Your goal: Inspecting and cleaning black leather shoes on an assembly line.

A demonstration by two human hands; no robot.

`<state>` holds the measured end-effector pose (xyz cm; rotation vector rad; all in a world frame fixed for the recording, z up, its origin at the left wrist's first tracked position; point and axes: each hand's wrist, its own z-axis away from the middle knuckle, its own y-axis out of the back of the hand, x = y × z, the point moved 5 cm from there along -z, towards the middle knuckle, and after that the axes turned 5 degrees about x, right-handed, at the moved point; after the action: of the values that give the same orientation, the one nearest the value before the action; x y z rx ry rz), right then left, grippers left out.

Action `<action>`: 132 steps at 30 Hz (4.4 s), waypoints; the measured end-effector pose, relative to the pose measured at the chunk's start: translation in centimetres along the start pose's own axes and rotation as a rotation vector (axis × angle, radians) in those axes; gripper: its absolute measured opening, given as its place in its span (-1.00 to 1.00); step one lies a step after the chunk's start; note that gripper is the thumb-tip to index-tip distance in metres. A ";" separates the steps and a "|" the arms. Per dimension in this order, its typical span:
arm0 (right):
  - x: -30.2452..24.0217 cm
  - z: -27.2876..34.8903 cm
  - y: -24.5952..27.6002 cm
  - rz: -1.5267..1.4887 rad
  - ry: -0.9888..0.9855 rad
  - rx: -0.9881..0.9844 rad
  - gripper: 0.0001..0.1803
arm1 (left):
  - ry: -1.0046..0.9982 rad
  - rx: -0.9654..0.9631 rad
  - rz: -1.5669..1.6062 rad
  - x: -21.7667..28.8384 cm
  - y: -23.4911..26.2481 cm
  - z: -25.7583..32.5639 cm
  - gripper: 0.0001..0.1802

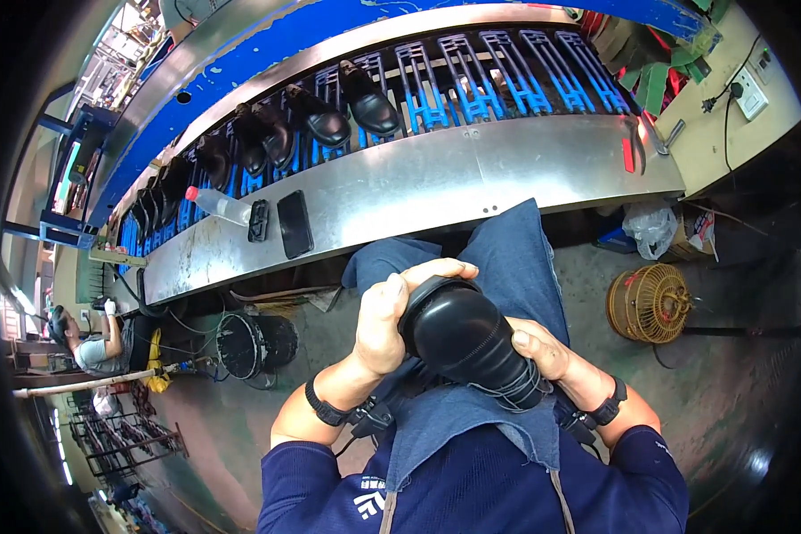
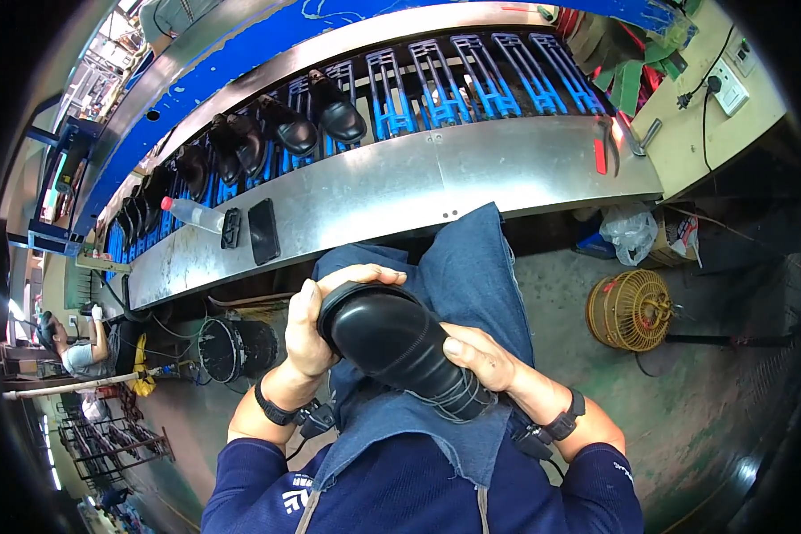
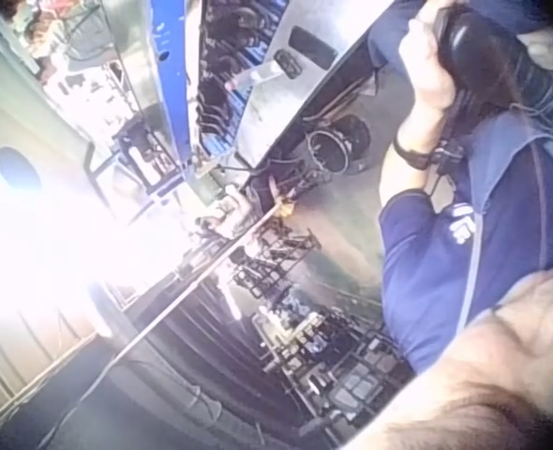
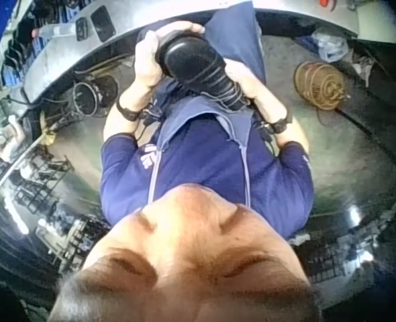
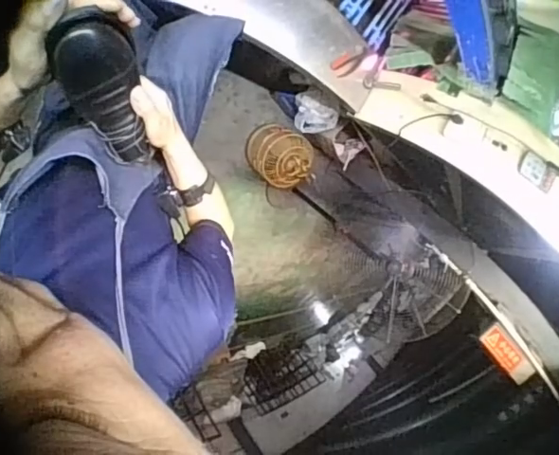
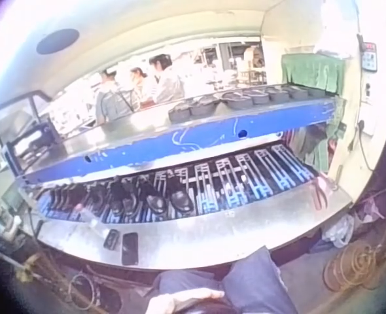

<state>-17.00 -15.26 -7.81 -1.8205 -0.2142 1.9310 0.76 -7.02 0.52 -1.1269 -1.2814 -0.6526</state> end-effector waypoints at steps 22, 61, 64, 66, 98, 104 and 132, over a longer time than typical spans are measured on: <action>1.4 0.2 1.0 0.049 -0.029 0.026 -0.37 | 0.055 0.056 0.051 -0.1 -0.8 0.8 -0.29; -1.2 -2.6 -1.0 0.885 0.681 0.373 -0.39 | 0.454 0.295 0.422 -12.8 10.0 3.2 0.10; 1.4 0.9 0.3 1.254 0.705 0.195 -0.18 | 0.492 0.377 0.443 -13.1 8.9 2.4 -0.10; 1.7 1.3 0.1 1.262 0.683 0.282 -0.06 | 0.550 0.455 0.426 -12.7 7.3 1.3 -0.18; -0.8 -15.0 5.9 0.636 0.150 0.402 -0.42 | -0.147 0.351 -0.564 -8.6 8.9 -1.9 -0.35; -0.1 -15.8 3.7 0.768 0.185 0.512 -0.41 | 0.194 0.372 -0.271 -12.1 11.4 -4.9 -0.46; -4.0 -17.6 3.2 0.546 0.137 -0.083 -0.54 | 0.351 0.124 -0.390 -13.4 4.7 3.8 -0.18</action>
<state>-0.64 -23.41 -7.47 -2.2266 0.2836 2.1516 0.44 -4.49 -14.00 -0.6273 -1.2227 -0.9978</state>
